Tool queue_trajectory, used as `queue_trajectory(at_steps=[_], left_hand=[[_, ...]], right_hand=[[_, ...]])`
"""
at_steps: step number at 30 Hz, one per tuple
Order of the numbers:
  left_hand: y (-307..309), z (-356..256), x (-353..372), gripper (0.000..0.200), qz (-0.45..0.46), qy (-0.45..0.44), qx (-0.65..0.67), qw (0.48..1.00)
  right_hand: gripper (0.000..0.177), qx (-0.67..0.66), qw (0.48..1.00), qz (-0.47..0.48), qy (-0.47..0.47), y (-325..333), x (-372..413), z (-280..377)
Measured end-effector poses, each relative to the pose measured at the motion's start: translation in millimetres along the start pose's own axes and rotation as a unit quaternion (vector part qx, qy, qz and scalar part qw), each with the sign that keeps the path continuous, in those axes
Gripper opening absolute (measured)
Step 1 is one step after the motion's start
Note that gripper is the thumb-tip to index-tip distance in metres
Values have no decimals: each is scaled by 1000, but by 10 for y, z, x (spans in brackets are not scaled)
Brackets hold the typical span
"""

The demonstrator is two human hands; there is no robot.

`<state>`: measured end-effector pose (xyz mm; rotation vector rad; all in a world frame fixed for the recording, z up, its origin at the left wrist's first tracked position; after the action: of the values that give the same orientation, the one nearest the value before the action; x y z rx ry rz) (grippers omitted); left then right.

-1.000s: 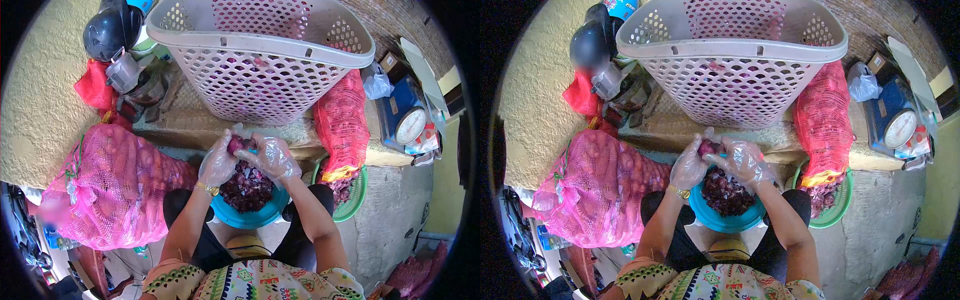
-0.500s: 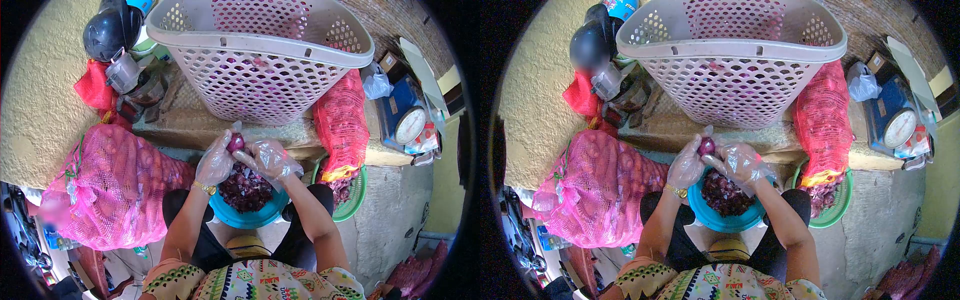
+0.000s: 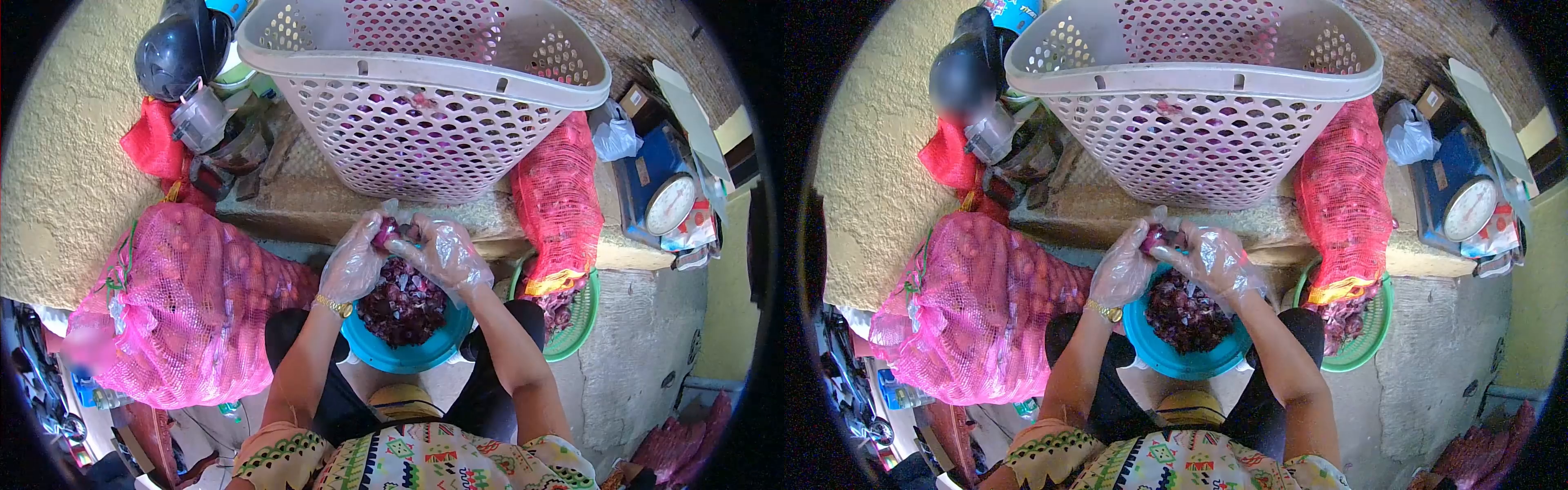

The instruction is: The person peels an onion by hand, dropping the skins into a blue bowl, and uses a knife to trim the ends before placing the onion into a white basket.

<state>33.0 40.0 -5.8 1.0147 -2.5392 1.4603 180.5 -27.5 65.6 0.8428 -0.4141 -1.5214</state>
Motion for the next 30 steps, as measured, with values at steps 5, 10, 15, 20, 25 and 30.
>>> queue_trajectory(at_steps=[5, 10, 15, 20, 25, 30], left_hand=[[-20, 12, 6, 45, 7, -6, 7, 1000], [11, 10, -19, 38, 12, -3, -18, 1000], [17, -40, 31, 37, 17, -12, -68, 997], [-89, -70, 70, 35, -7, 3, -58, 998], [55, -55, 12, 36, -35, -1, -23, 999], [70, -80, 11, 36, -48, -8, -14, 999]], right_hand=[[50, 10, 999, -12, 28, -20, -3, -56], [49, 14, 999, -5, 33, -40, -5, -37], [50, 20, 999, 19, 21, -165, 6, -190], [51, 1, 998, 42, 52, -210, 0, -220], [50, 36, 994, 59, 85, -252, 17, -195], [54, 53, 990, 89, 96, -262, 26, -129]])
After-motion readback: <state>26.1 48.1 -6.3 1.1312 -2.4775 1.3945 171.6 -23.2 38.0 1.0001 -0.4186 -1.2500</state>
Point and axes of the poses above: each hand's wrist, its own x-axis away from the middle knuckle, its own y-axis out of the back of the hand, z = x × y, the point moved 5 cm from there along -x, towards the middle knuckle, and after that the axes turned 15 degrees about y, right-handed, at the moved point
